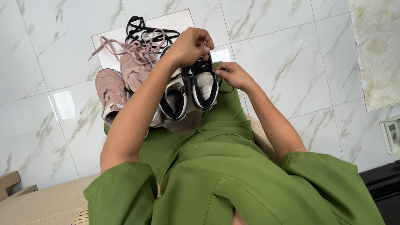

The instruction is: The person threads black laces through the eyelets of a white and black sneaker, pulls the laces to tighten, and ties a knot. They repeat the process on the second sneaker, adjusting the laces and securing them.

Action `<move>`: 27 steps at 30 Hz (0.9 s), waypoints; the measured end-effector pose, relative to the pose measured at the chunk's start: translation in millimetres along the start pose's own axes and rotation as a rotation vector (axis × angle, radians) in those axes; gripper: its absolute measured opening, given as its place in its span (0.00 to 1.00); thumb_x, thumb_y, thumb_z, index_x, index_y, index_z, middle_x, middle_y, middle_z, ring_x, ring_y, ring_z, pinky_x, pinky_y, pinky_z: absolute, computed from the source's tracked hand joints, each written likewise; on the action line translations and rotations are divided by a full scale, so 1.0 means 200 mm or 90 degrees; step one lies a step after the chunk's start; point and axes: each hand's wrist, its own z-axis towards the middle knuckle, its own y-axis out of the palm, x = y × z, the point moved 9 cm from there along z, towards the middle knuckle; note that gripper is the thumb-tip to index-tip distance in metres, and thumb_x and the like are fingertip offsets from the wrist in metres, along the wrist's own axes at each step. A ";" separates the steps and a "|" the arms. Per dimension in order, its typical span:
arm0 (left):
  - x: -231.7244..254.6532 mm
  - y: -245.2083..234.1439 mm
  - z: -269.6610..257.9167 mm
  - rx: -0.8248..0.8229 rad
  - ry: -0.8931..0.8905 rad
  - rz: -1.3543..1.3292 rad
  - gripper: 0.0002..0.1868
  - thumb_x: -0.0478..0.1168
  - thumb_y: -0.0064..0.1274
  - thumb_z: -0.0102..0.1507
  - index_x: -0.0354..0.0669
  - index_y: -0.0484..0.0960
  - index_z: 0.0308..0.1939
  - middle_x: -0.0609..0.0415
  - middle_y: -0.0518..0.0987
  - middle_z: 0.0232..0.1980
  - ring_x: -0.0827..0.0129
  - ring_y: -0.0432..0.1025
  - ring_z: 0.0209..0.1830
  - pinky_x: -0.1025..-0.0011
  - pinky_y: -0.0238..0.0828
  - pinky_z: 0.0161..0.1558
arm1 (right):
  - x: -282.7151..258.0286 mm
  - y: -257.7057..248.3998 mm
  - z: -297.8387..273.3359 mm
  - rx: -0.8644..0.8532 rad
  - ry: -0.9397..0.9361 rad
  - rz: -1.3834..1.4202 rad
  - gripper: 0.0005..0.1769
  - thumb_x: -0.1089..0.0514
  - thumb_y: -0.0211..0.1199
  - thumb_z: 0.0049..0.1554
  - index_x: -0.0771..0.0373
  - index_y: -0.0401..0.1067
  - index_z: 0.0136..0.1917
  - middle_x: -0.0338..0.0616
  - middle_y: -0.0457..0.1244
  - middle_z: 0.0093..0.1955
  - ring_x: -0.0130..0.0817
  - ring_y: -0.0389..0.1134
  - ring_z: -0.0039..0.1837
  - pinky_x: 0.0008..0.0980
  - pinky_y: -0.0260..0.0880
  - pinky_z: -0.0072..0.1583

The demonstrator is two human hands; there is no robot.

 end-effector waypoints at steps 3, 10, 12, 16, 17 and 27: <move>-0.03 -0.01 0.00 0.001 0.039 -0.078 0.11 0.22 0.47 0.59 0.36 0.80 0.41 0.55 0.82 0.32 0.77 0.79 0.35 0.79 0.70 0.34 | 0.03 0.04 0.02 -0.030 0.009 0.092 0.08 0.57 0.56 0.64 0.61 0.69 0.43 0.29 0.55 0.31 0.18 0.51 0.30 0.23 0.52 0.32; -0.17 -0.06 -0.03 -0.015 0.028 -0.294 0.19 0.17 0.43 0.52 0.35 0.77 0.43 0.52 0.83 0.32 0.74 0.80 0.34 0.78 0.74 0.40 | 0.02 0.05 0.03 -0.038 -0.007 0.108 0.05 0.61 0.53 0.61 0.59 0.67 0.42 0.27 0.52 0.30 0.18 0.48 0.30 0.23 0.48 0.32; -0.18 -0.06 -0.04 -0.013 0.017 -0.354 0.20 0.17 0.44 0.52 0.36 0.76 0.44 0.51 0.84 0.32 0.75 0.80 0.35 0.78 0.72 0.39 | 0.01 0.05 0.02 -0.035 -0.009 0.110 0.05 0.62 0.53 0.60 0.59 0.67 0.42 0.28 0.52 0.30 0.18 0.48 0.30 0.24 0.46 0.32; -0.15 -0.06 -0.04 -0.021 0.028 -0.386 0.22 0.18 0.42 0.50 0.37 0.76 0.45 0.52 0.83 0.33 0.73 0.81 0.34 0.77 0.77 0.40 | 0.00 0.04 0.02 -0.009 -0.020 0.071 0.06 0.61 0.53 0.61 0.60 0.68 0.42 0.27 0.53 0.30 0.18 0.50 0.32 0.24 0.47 0.33; -0.14 -0.05 -0.05 -0.022 0.033 -0.312 0.19 0.20 0.47 0.53 0.38 0.76 0.46 0.53 0.82 0.34 0.74 0.80 0.35 0.77 0.76 0.39 | -0.01 0.03 0.02 0.007 -0.035 0.035 0.06 0.61 0.54 0.62 0.60 0.68 0.42 0.27 0.53 0.30 0.18 0.50 0.32 0.24 0.48 0.33; -0.20 0.26 -0.10 -0.069 -0.050 0.295 0.27 0.32 0.60 0.50 0.54 0.74 0.52 0.54 0.72 0.55 0.57 0.65 0.62 0.49 0.54 0.59 | -0.01 -0.07 -0.03 0.026 0.004 0.146 0.06 0.62 0.52 0.57 0.59 0.70 0.40 0.36 0.70 0.50 0.20 0.67 0.44 0.21 0.57 0.34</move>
